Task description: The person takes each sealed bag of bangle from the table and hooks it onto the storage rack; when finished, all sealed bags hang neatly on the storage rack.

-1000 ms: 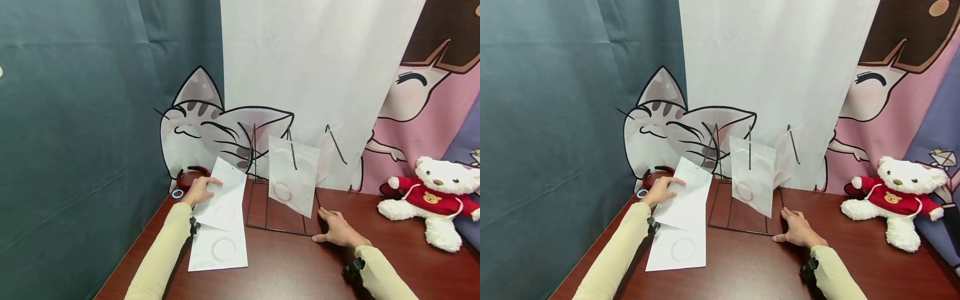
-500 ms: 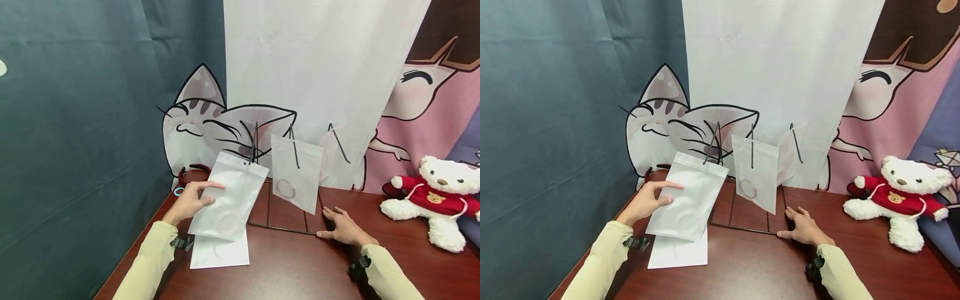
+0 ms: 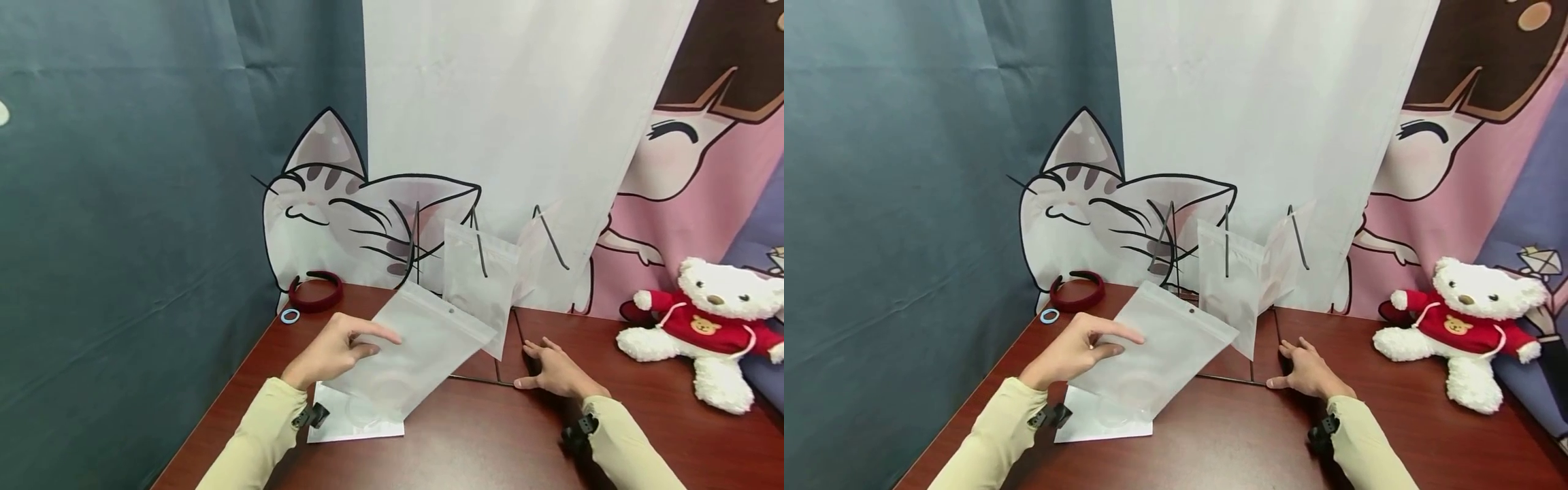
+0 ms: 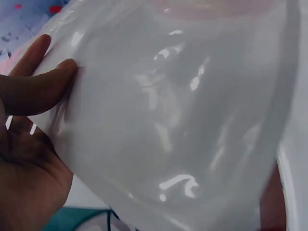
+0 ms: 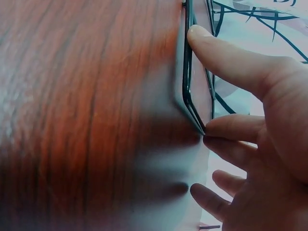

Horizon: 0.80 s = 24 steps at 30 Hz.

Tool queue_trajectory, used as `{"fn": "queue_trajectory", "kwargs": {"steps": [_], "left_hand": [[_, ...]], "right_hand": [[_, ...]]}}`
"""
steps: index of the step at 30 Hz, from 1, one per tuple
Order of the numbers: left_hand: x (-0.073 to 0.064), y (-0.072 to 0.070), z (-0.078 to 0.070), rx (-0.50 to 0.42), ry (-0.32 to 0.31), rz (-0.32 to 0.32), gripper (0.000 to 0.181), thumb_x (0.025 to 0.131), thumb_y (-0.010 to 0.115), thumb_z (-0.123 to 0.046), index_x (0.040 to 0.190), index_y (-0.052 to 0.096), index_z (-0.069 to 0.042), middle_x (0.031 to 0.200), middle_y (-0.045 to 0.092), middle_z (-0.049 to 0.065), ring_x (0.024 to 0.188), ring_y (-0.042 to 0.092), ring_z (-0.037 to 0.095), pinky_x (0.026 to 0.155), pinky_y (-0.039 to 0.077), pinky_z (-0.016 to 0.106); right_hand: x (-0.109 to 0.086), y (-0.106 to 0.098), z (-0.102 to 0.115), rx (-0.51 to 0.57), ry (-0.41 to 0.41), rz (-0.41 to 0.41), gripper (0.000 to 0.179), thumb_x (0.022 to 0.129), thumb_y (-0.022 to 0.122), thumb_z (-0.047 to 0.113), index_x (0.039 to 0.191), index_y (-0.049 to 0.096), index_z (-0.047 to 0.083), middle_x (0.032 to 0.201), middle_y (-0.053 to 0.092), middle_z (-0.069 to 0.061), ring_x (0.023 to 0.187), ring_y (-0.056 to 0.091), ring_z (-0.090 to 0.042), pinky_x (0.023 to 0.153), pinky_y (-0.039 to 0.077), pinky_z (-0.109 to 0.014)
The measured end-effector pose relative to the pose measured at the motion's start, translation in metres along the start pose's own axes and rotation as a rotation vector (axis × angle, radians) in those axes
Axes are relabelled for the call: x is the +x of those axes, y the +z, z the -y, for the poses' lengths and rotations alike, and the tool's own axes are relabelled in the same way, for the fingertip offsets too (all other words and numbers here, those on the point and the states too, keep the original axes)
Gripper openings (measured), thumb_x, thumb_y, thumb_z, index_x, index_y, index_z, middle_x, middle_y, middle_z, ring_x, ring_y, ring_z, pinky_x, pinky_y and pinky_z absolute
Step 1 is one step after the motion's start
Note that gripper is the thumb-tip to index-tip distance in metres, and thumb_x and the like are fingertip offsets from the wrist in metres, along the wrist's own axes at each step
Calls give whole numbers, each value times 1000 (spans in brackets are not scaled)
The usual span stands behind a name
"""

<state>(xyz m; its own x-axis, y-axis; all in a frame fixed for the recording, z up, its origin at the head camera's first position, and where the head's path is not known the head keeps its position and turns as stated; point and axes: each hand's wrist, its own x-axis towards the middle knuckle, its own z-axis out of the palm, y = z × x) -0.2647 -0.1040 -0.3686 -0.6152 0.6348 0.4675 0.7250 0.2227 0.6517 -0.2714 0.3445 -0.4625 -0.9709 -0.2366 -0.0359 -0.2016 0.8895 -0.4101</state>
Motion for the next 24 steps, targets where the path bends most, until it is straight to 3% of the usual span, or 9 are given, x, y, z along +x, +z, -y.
{"fn": "queue_trajectory", "kwargs": {"steps": [4, 7, 11, 17, 24], "left_hand": [[15, 9, -7, 15, 100, -5, 47, 84, 69, 20, 115, 82, -12, 112, 82, 0, 106, 76, 11, 83, 58, 25], [28, 12, -10, 38, 120, -28, 47, 84, 68, 20, 114, 83, -12, 111, 82, 0, 103, 75, 9, 81, 56, 23], [44, 15, -12, 62, 109, -55, 47, 84, 68, 19, 114, 83, -14, 111, 82, -1, 100, 71, 8, 80, 52, 21], [57, 20, -9, 24, 79, -89, 47, 85, 68, 19, 115, 83, -13, 114, 81, 2, 81, 58, 9, 65, 43, 20], [65, 27, -5, -23, 33, -111, 48, 85, 65, 22, 117, 81, -10, 115, 81, 4, 90, 65, 10, 72, 46, 19]], "right_hand": [[1, 0, 0, -10, 6, 9, 93, 78, 93, 38, 143, 54, -17, 153, 48, -37, 147, 23, -68, 117, 25, -76], [3, -2, 2, -9, 5, 20, 92, 78, 93, 38, 142, 55, -17, 152, 49, -38, 147, 22, -69, 118, 23, -75], [5, -3, 3, -8, 18, 36, 91, 77, 93, 37, 141, 56, -17, 153, 48, -38, 148, 21, -69, 119, 22, -76], [5, -4, 5, -5, 41, 49, 91, 78, 93, 38, 142, 56, -15, 155, 46, -36, 149, 19, -68, 118, 23, -77], [5, -5, 6, -22, 60, 49, 91, 77, 93, 41, 142, 58, -13, 157, 46, -33, 149, 15, -68, 110, 24, -84]]}}
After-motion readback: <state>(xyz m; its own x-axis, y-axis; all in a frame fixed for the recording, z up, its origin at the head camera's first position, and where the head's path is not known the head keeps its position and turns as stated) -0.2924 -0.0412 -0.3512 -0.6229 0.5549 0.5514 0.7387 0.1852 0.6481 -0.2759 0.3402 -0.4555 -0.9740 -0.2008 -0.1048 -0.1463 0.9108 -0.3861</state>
